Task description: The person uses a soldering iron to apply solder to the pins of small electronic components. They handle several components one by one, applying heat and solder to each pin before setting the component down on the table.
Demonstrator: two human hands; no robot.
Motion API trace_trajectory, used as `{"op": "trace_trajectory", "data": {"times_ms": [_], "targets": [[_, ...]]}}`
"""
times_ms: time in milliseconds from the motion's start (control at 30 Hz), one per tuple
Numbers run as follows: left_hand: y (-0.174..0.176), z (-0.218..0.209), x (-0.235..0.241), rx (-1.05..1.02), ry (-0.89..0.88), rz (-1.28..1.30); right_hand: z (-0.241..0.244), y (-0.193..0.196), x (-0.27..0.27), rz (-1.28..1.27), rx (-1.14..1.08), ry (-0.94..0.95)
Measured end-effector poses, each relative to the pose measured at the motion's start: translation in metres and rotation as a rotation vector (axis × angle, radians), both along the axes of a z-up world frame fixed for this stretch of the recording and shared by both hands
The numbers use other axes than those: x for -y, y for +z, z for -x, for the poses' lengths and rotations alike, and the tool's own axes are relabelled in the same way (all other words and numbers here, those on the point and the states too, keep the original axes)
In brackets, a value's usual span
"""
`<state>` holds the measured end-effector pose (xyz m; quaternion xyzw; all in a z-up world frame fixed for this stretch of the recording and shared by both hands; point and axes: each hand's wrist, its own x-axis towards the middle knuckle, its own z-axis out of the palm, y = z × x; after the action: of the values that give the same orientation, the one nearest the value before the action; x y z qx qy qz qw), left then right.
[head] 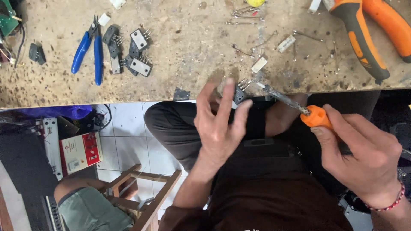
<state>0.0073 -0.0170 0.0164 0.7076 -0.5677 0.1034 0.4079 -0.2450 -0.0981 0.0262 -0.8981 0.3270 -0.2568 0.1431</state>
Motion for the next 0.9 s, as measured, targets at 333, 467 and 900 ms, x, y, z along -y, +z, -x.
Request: {"op": "trace_trajectory", "data": {"times_ms": [333,467,900], "targets": [[-0.004,0.027,0.001,-1.253,0.065,0.074,-0.002,0.001,0.005,-0.007,0.014,0.068],[0.009,0.031,0.005,-1.23,0.156,0.081,0.001,0.005,0.005,0.062,-0.077,0.072],[-0.011,0.056,0.01,-1.011,0.118,0.291,0.013,0.025,0.017,0.179,-0.287,0.209]]}}
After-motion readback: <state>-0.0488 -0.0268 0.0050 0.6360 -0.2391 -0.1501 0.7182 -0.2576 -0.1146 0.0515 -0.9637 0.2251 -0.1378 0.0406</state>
